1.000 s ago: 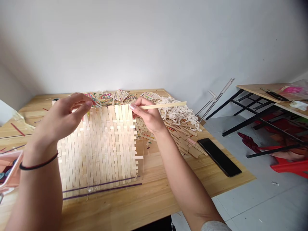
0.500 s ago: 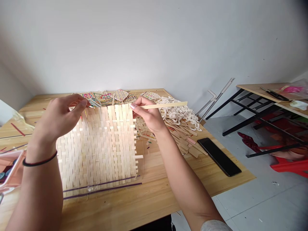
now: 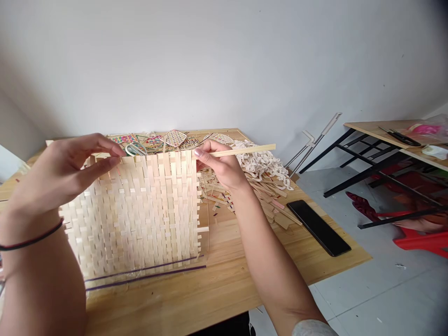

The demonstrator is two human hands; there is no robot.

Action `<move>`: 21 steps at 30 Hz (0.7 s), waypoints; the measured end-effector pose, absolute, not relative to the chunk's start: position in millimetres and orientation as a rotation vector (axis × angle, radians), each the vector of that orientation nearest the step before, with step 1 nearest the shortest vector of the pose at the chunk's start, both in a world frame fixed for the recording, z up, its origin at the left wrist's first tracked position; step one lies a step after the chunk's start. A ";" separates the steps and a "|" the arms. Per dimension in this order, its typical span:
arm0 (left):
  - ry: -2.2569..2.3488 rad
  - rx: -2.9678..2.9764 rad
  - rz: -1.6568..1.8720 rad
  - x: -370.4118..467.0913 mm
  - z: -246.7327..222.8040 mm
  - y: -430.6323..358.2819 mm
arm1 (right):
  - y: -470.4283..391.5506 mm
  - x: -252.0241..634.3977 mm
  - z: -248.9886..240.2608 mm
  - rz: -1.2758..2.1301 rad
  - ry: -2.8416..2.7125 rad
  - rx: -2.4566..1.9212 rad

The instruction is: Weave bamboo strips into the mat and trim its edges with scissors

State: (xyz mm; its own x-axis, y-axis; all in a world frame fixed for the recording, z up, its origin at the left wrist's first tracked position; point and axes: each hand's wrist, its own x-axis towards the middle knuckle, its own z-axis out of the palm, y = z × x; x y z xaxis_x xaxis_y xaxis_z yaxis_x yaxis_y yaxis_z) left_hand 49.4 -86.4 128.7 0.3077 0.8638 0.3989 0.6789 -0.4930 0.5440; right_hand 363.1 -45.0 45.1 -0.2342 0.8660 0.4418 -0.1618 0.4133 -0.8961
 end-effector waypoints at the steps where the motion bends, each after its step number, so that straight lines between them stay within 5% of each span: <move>1: 1.386 2.305 0.983 49.5 129.3 -87.6 | -45.0 363.9 45.2 1.100 -1.496 -0.649; 21: 1.234 2.317 1.053 47.2 126.2 -91.1 | -49.2 363.2 46.6 1.093 -1.453 -0.638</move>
